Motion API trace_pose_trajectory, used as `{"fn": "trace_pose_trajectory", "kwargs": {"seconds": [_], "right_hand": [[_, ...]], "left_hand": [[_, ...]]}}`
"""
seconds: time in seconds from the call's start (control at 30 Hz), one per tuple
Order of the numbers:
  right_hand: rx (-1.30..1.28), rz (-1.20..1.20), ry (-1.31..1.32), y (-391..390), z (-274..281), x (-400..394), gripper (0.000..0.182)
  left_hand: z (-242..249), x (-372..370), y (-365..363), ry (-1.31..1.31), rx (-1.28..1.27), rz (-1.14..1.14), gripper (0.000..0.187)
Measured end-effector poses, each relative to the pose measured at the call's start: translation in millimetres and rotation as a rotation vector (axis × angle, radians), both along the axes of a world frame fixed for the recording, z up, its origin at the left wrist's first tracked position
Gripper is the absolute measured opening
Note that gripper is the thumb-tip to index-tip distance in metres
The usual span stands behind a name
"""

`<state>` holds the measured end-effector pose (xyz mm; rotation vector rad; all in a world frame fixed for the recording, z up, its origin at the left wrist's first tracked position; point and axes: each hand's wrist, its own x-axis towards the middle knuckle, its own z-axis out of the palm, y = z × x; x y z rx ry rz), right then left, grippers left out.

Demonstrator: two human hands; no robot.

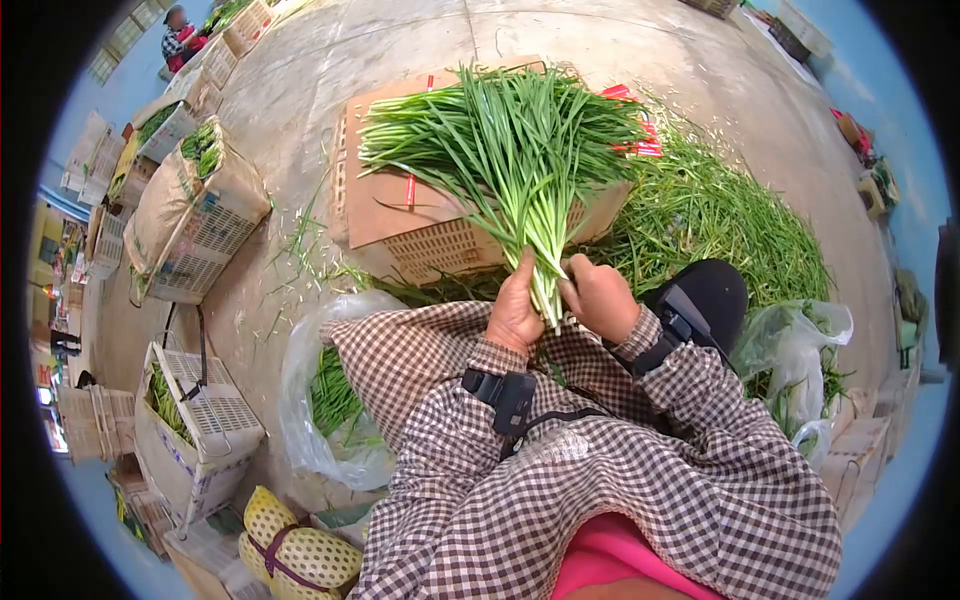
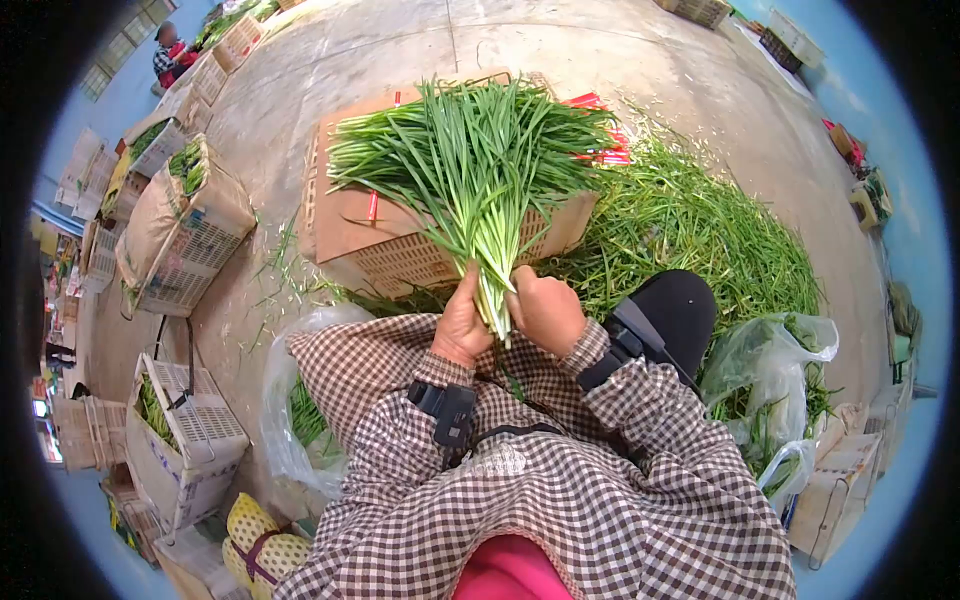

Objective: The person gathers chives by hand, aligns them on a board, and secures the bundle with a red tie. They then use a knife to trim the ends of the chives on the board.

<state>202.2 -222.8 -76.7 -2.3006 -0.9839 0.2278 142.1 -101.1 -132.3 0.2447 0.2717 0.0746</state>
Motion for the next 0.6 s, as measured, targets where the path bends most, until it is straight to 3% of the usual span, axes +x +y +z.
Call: {"fn": "trace_pose_trajectory", "kwargs": {"seconds": [0.1, 0.17, 0.23, 0.3, 0.4, 0.57, 0.6], "right_hand": [[-0.203, 0.034, -0.163, 2.4, 9.2, -1.6, 0.024], [-0.005, -0.029, -0.370, 3.7, 15.2, 1.8, 0.020], [0.162, -0.074, -0.406, 6.1, 29.4, 1.9, 0.014], [0.162, 0.037, -0.265, 9.4, 30.5, -2.7, 0.019], [-0.188, 0.061, -0.140, 19.3, 12.0, 0.0, 0.027], [0.073, 0.035, 0.186, 22.0, -12.7, 23.7, 0.029], [0.154, -0.019, 0.402, 20.1, -10.4, 25.2, 0.027]], "left_hand": [[1.9, 7.2, -2.8, -0.057, -0.005, 0.076, 0.049], [-5.7, 5.8, 1.3, -0.113, -0.031, 0.028, 0.052], [-5.2, 4.9, 3.3, -0.170, -0.055, -0.022, 0.055], [1.4, 5.9, -1.1, -0.071, 0.010, 0.027, 0.054], [15.0, 3.9, -5.2, -0.029, 0.156, 0.070, 0.052], [11.9, 1.4, -7.4, -0.025, 0.261, 0.106, 0.049], [16.3, 0.4, -7.1, -0.013, 0.167, 0.103, 0.044]]}}
